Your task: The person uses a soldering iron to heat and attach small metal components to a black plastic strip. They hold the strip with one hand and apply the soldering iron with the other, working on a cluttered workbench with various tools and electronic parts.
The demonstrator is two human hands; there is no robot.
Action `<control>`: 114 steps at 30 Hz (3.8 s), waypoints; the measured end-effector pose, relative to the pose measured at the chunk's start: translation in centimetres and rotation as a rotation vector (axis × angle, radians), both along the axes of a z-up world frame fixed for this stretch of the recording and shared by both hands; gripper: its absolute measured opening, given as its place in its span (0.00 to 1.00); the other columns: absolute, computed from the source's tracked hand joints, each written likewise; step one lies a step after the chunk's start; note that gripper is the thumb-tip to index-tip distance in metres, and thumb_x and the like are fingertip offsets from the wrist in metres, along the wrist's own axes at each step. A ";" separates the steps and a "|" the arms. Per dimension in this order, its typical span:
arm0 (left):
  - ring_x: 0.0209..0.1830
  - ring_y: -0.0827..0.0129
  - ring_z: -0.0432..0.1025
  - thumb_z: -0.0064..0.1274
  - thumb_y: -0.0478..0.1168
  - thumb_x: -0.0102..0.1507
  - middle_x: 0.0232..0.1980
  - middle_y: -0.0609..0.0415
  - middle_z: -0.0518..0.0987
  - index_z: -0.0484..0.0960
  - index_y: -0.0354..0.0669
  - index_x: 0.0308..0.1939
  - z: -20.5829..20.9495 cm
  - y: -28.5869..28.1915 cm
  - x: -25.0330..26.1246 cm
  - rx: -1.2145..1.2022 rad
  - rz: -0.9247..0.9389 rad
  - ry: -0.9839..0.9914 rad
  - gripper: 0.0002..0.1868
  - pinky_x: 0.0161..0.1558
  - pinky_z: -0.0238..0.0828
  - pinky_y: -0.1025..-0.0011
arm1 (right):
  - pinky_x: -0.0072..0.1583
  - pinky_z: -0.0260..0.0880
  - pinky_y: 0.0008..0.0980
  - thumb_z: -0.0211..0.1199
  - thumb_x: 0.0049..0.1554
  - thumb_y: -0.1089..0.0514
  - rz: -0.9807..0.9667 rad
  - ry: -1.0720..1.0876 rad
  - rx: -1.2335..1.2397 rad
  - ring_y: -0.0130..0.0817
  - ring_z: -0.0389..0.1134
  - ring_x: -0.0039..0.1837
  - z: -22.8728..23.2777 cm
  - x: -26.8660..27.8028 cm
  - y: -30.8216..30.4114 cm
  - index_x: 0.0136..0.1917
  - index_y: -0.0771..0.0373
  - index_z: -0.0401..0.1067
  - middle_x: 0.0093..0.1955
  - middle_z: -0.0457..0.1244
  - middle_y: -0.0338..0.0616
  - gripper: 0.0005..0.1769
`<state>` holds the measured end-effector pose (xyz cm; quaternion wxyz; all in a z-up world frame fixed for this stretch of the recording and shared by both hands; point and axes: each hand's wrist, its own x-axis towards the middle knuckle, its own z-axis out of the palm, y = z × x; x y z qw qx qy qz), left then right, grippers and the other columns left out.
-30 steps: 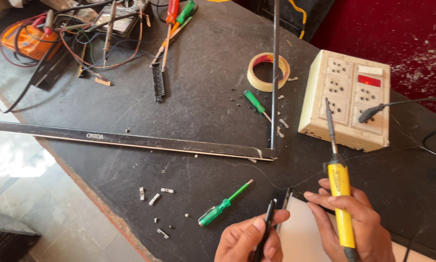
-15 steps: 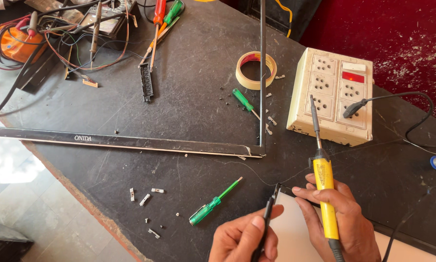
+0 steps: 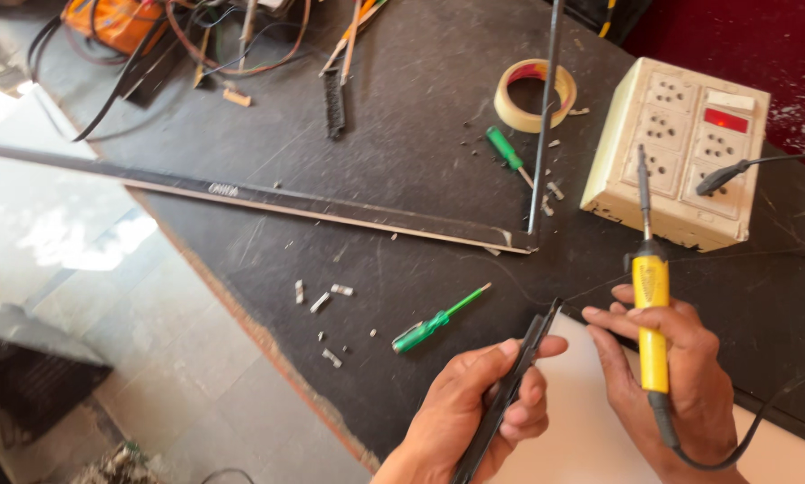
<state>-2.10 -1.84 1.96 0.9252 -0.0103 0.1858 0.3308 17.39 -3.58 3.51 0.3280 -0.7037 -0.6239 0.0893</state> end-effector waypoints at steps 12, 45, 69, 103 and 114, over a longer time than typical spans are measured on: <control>0.31 0.77 0.65 0.34 0.39 0.79 0.36 0.54 0.76 0.71 0.24 0.66 2.2 -1.1 -0.9 0.023 -0.039 -0.102 0.20 0.29 0.63 0.82 | 0.65 0.74 0.32 0.71 0.60 0.69 0.147 -0.016 0.188 0.42 0.73 0.65 0.1 -0.6 -1.7 0.65 0.66 0.48 0.55 0.71 0.54 0.34; 0.22 0.76 0.75 0.56 0.36 0.68 0.30 0.47 0.84 0.85 0.24 0.41 10.8 -7.4 0.2 0.644 -0.245 0.493 0.12 0.24 0.71 0.79 | 0.50 0.79 0.35 0.64 0.49 0.79 0.023 0.926 0.330 0.42 0.74 0.51 7.8 -0.5 -10.8 0.73 0.54 0.50 0.62 0.60 0.72 0.45; 0.13 0.78 0.71 0.48 0.35 0.57 0.15 0.50 0.77 0.84 0.29 0.23 14.8 -6.7 2.9 0.720 -0.245 0.799 0.13 0.18 0.64 0.80 | 0.54 0.81 0.32 0.67 0.51 0.75 0.095 1.026 0.405 0.39 0.74 0.53 8.7 0.8 -11.0 0.72 0.55 0.49 0.65 0.59 0.71 0.43; 0.11 0.78 0.67 0.58 0.38 0.60 0.13 0.52 0.74 0.82 0.33 0.18 14.5 -6.4 3.9 0.625 -0.240 0.752 0.16 0.16 0.58 0.79 | 0.55 0.80 0.33 0.70 0.49 0.75 0.129 1.092 0.411 0.41 0.71 0.59 8.4 1.0 -11.0 0.71 0.52 0.52 0.64 0.59 0.69 0.45; 0.30 0.80 0.77 0.54 0.30 0.62 0.33 0.51 0.84 0.86 0.27 0.50 12.0 -7.2 1.8 0.618 -0.357 0.415 0.15 0.34 0.71 0.82 | 0.59 0.79 0.36 0.65 0.52 0.79 0.166 1.210 0.461 0.41 0.70 0.62 8.7 1.6 -11.4 0.76 0.52 0.53 0.69 0.57 0.70 0.46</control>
